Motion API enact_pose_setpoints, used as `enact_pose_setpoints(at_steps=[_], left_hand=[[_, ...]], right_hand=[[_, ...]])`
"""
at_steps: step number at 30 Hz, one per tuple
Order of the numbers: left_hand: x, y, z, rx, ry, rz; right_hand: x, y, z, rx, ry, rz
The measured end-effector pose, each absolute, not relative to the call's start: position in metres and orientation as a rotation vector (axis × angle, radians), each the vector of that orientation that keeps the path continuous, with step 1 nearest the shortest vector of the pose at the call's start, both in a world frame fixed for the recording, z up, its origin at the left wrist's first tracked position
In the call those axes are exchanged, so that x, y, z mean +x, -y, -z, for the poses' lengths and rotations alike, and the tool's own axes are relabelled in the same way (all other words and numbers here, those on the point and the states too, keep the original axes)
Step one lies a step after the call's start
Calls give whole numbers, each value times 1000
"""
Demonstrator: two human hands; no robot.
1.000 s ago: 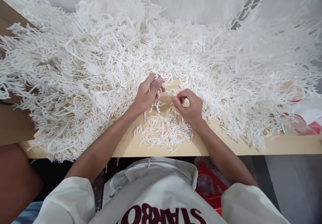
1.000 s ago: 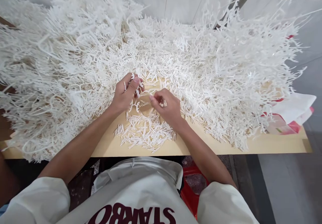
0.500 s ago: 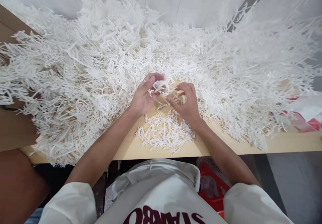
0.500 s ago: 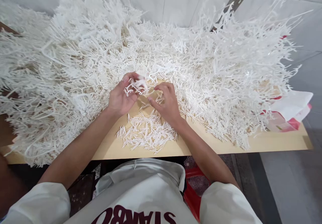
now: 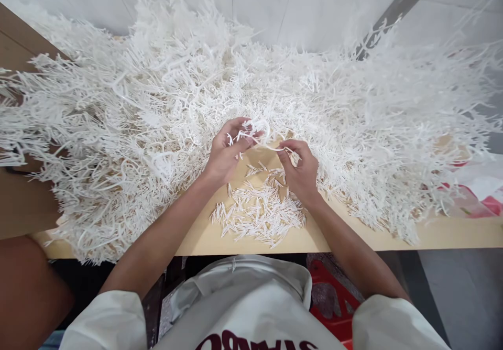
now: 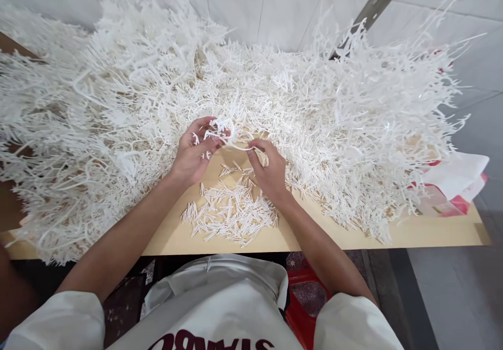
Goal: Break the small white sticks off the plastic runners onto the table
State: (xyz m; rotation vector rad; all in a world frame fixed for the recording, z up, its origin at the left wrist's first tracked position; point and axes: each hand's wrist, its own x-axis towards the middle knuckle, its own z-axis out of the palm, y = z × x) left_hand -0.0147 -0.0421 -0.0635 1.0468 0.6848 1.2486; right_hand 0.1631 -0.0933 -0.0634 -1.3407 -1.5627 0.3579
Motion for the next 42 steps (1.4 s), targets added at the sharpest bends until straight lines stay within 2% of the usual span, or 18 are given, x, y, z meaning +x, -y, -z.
enact_pose_setpoints(at_steps=[5,10,18,26,36,42], left_hand=[[-13,41,69,1242,-1010,-1299],[-15,48,65,1524,-1202,-1299],[-18,45,68,1865,-1253,-1281],[-19,40,76,1933,-1210,-1422],[-17,40,78,1387,-998,-1339],[-15,45,69,1253,-980,-1356]], right_hand=[[166,96,58,-1309,1506,-259],[165,98,57,-1160,1399,-456],[160,94,53,-1175,1193,-707],[162,90,55,-1276,1122,-677],[170,88,63,-1283,1342,-462],[179,87,63,-1329,1390,-333]])
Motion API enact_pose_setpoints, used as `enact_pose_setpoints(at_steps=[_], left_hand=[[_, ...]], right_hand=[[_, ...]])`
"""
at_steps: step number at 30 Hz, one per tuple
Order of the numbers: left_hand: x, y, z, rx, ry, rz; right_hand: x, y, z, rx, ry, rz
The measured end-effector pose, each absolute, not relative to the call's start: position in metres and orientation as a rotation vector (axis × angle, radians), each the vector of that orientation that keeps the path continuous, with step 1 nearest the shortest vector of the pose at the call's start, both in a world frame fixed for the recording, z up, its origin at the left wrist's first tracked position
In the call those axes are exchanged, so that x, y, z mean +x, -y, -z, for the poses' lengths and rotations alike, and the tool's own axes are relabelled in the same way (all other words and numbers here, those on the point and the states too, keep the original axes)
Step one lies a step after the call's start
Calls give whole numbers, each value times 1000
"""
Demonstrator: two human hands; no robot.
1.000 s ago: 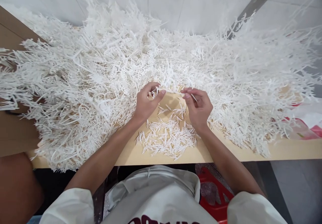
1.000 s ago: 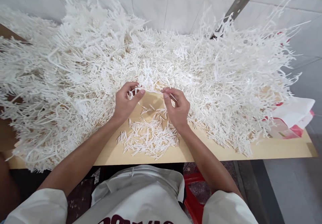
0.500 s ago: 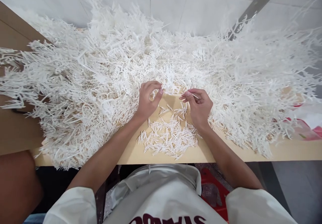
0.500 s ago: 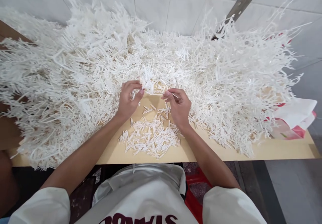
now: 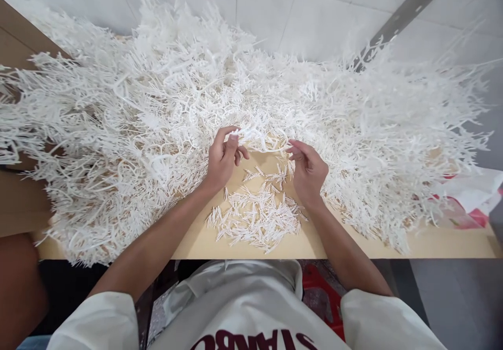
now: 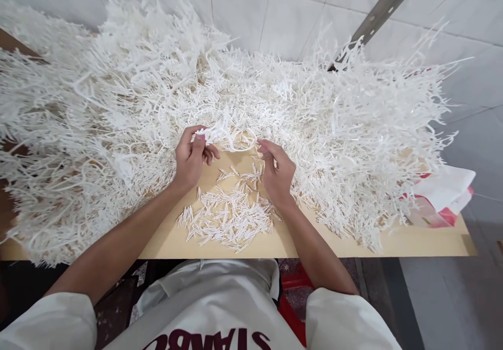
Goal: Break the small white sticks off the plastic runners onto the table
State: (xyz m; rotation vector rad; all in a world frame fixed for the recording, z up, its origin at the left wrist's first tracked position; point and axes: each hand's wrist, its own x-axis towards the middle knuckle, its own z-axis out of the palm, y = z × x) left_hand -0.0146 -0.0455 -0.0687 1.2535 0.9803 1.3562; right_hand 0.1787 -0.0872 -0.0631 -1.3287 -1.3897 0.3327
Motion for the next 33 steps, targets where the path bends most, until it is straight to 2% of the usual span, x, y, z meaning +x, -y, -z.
enact_pose_setpoints(at_steps=[6,13,20,24,27,29,33], left_hand=[[-16,44,70,1297,-992,-1572],[-16,44,69,1264,-1078,-1592],[-18,48,70,1239,-873,-1286],[-20,51,72,1437,-783,-985],[-19,52,75,1685,-862,-888],[-18,51,78,1791,-974,-956],[-17,47,79,1696,-1138,-1344]], right_hand=[[182,89,62,-1300,1422,-329],[180,92,63,-1160,1423,-315],[179,93,60,-1074,1384,-319],[180,92,59,-1129,1320,-267],[180,92,59,-1132,1331,-262],[182,91,60,-1107,1439,-242],[200,85,59,-949,1905,-10]])
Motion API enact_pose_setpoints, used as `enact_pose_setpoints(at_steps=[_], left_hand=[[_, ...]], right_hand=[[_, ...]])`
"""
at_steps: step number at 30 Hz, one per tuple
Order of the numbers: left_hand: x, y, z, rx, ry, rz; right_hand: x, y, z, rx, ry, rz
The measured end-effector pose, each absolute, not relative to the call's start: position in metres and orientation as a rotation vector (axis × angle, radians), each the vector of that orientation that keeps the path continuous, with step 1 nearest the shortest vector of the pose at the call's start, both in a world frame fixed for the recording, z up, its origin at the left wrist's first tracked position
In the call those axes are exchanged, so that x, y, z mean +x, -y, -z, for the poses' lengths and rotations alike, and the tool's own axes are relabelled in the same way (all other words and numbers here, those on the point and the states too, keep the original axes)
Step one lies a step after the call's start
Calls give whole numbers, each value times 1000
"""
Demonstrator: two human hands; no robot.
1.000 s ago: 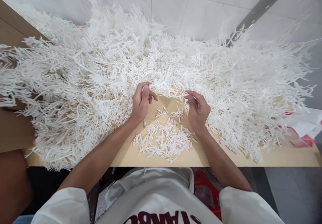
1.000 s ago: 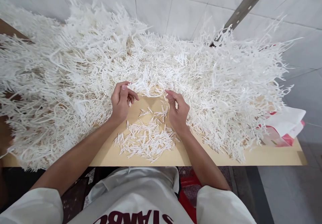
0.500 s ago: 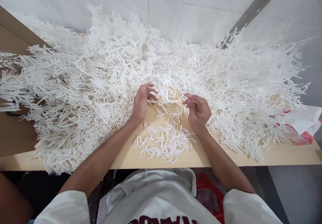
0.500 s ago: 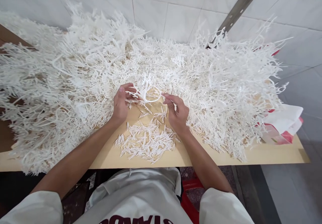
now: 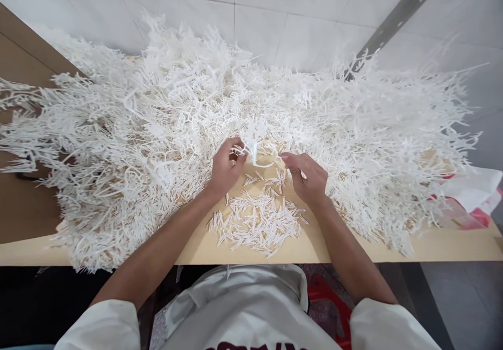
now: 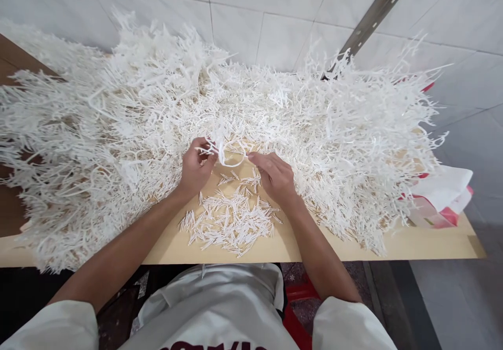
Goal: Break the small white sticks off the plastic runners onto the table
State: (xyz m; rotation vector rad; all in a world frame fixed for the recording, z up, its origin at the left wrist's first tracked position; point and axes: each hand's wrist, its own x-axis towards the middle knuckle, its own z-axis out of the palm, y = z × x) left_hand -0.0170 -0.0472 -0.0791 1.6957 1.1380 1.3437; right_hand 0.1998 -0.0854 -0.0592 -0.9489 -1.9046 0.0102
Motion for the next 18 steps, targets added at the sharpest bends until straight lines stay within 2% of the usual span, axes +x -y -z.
enact_pose_setpoints(at_steps=[2,6,8,10,15,18], left_hand=[[-17,46,77,1659,-1176,-1472],[-17,47,71,1809,-1243,-1580],[-17,47,71,1926,-1240,-1596],[-16,47,73,2026,-1260,-1562],[-14,44,77,2115,-1316,-1426],[-14,43,76,2090,-1204,-1394]], right_hand=[[215,81,56,-902,1889,224],[235,76,42,-1094,1263,599],[232,77,36,-1230,1103,571],[221,80,34,-1304,1168,473],[189,91,52,-1069,1873,207],[176,95,58,-1027,2012,32]])
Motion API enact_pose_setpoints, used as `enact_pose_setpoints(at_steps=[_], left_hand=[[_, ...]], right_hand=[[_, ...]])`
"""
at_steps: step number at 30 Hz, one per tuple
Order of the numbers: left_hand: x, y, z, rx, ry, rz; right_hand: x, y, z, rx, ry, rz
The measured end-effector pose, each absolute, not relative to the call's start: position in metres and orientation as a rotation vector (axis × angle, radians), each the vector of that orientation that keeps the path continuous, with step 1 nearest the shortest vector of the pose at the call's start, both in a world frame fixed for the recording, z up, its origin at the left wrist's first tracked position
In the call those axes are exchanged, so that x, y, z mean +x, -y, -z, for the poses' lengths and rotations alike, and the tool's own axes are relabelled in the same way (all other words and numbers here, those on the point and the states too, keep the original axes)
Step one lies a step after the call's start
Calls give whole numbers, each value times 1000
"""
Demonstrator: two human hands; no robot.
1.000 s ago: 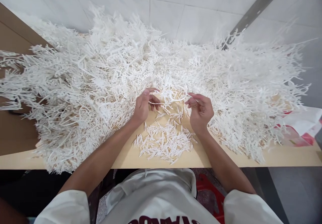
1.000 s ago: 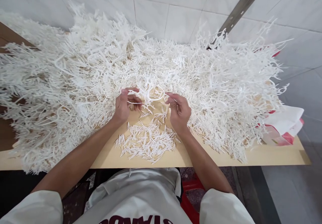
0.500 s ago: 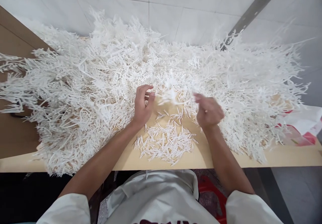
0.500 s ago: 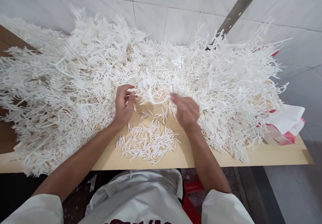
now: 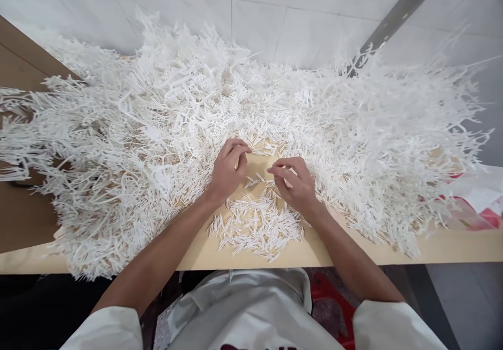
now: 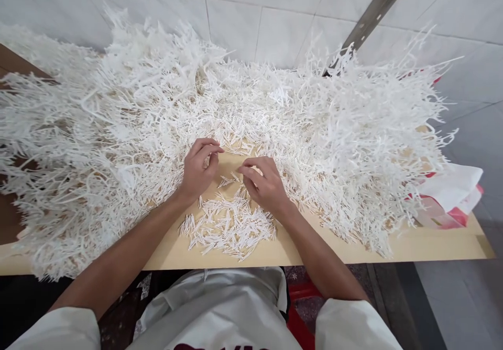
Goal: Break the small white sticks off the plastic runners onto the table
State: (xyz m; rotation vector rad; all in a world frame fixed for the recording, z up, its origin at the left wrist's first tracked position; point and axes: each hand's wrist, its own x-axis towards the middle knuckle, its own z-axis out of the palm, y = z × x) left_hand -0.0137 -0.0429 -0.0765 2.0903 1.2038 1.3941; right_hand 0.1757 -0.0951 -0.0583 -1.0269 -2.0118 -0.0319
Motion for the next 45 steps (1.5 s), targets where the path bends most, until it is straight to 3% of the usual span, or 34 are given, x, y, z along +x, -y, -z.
enact_pose_setpoints(at_steps=[5,12,15,22,26,31,39,45], left_hand=[[-14,42,76,2093,-1098,-1291],[-16,40,76,2102,-1039,-1251],[-18,36,77,2032,-1046,-1256],[-16,25,82,1561,-1275,-1437],[-13,23,89,1589,-1268,-1458],[-13,19,98,1722,-1269,-1482],[-15,39,83,1949,-1267,-1478],[-12,52,77,2543,-934,-1638]], right_hand=[[148,63,44,-1158,2028,-163],[96,-90,37,-1391,1928,-115],[87,-118,30,-1431,2001,-209],[138,-15,-1,-1241,1797,117],[167,59,16,-1298,1695,185],[174,123,45,-1036,1907,190],[176,141,51,-1189,1835,-2],[177,115,31,-1027,1892,-11]])
